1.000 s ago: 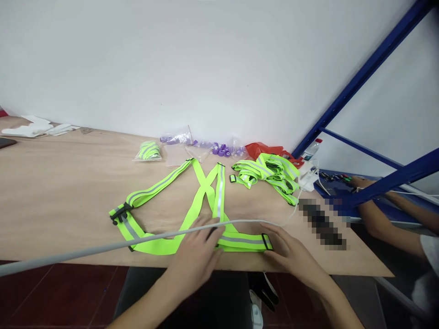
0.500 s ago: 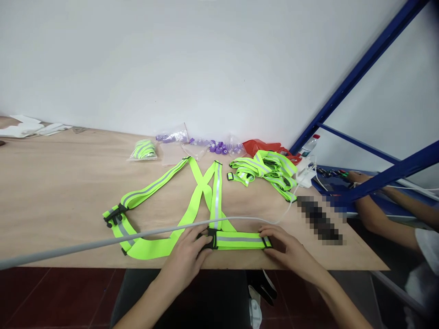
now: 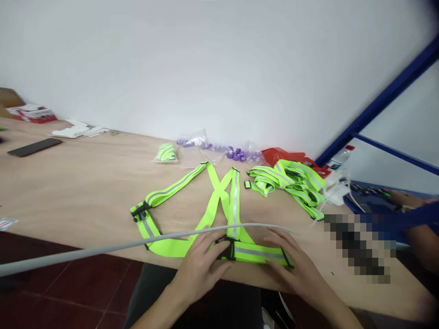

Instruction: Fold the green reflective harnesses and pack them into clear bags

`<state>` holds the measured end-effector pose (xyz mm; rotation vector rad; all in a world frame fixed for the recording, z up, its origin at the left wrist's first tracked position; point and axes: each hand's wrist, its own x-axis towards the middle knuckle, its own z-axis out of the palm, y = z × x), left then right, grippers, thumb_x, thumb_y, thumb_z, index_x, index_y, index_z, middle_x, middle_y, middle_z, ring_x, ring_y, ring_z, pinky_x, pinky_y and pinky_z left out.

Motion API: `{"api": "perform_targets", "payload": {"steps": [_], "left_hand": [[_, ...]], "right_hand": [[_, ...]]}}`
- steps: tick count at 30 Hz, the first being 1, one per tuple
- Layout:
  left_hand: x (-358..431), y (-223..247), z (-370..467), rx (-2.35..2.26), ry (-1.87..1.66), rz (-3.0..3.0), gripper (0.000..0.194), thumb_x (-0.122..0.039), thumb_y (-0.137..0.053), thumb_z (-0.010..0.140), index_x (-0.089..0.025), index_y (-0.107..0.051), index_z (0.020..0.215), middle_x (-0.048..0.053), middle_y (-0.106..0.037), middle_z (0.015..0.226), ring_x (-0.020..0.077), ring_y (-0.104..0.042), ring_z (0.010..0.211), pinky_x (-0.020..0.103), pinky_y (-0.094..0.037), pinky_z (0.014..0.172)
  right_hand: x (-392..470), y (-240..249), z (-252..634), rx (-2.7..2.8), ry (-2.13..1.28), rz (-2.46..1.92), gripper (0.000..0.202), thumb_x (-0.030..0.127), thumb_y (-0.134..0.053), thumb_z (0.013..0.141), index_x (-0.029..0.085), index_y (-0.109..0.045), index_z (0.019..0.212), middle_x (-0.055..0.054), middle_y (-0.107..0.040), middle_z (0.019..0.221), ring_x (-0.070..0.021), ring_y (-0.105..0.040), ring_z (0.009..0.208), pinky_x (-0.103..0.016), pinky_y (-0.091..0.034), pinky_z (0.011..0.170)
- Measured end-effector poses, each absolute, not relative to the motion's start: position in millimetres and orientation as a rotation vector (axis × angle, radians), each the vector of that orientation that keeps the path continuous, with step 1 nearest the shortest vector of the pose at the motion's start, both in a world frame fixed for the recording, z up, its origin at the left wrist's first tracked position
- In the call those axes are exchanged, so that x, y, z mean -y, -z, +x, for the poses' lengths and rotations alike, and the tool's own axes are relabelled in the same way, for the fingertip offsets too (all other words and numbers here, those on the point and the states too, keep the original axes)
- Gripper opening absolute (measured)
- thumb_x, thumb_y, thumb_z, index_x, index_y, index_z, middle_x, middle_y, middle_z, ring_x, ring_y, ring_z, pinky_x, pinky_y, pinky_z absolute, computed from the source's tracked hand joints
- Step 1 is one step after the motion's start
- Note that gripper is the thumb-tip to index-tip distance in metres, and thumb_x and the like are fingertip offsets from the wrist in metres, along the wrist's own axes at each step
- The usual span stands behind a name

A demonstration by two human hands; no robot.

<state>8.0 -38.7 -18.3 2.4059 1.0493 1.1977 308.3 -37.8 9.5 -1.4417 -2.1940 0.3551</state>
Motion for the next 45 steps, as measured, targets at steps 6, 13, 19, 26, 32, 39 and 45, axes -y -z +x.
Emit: {"api": "perform_targets", "payload": {"steps": [6,13,19,26,32,39,45], "left_hand": [[23,2,-89,-1.644,-1.635,2.332,0.026,-0.01,-0.056,0.094,-0.022,-0.064,0.116,0.009,-0.072,0.109,0.0242,-0.066,0.105,0.043,-0.051,0.098],[-3,-3,-195,-1.728,-0.915,2.343,0.037,-0.029,-0.057,0.095,-0.024,-0.064,0.131,0.01,-0.065,0.135,0.0271,-0.06,0.124,0.044,-0.049,0.107],[-11,6,-189,-1.724,-0.986,2.134,0.038,-0.02,-0.055,0.087,-0.024,-0.072,0.121,0.006,-0.074,0.122,0.0238,-0.067,0.113,0.038,-0.052,0.101],[-23,10,-195,-2.046,-1.207,1.765,0.032,-0.039,-0.051,0.094,-0.019,-0.075,0.099,0.007,-0.079,0.093,0.0235,-0.072,0.08,0.031,-0.055,0.075],[-31,3,-207,-2.196,-1.301,1.608,0.033,-0.045,-0.051,0.094,-0.018,-0.064,0.078,0.003,-0.072,0.07,0.0183,-0.065,0.065,0.025,-0.048,0.059],[-36,-5,-222,-2.332,-1.387,1.459,0.029,-0.045,-0.052,0.092,-0.021,-0.058,0.076,0.004,-0.071,0.07,0.0198,-0.066,0.064,0.025,-0.046,0.057],[-37,0,-219,-2.348,-1.426,1.468,0.027,-0.043,-0.054,0.091,-0.02,-0.057,0.076,0.005,-0.071,0.07,0.0215,-0.068,0.067,0.026,-0.046,0.059]], "right_hand": [[10,-14,231,2.448,-0.066,-0.826,0.028,0.017,-0.055,0.095,0.025,-0.064,0.12,-0.01,-0.071,0.122,-0.0222,-0.068,0.114,-0.034,-0.057,0.097],[-14,-26,120,2.747,-0.208,-0.403,0.018,0.017,-0.052,0.093,0.021,-0.065,0.103,-0.012,-0.067,0.129,-0.0279,-0.06,0.12,-0.046,-0.05,0.104],[-22,-23,55,2.835,-0.269,-0.396,0.034,0.033,-0.059,0.097,0.019,-0.059,0.128,-0.014,-0.059,0.141,-0.0294,-0.051,0.131,-0.047,-0.039,0.114],[-26,0,41,2.886,-0.414,-0.544,0.045,0.041,-0.046,0.104,0.024,-0.049,0.145,-0.007,-0.048,0.156,-0.0277,-0.039,0.146,-0.05,-0.03,0.121],[-27,11,47,2.847,-0.472,-0.514,0.044,0.032,-0.036,0.107,0.025,-0.047,0.15,-0.004,-0.045,0.159,-0.0239,-0.034,0.149,-0.048,-0.026,0.124],[-29,13,50,2.853,-0.477,-0.48,0.046,0.027,-0.036,0.106,0.022,-0.047,0.151,-0.005,-0.045,0.159,-0.023,-0.032,0.151,-0.047,-0.027,0.125],[-25,16,51,2.834,-0.459,-0.533,0.047,0.031,-0.038,0.105,0.019,-0.049,0.149,-0.006,-0.045,0.159,-0.0221,-0.035,0.15,-0.045,-0.028,0.125]]}}
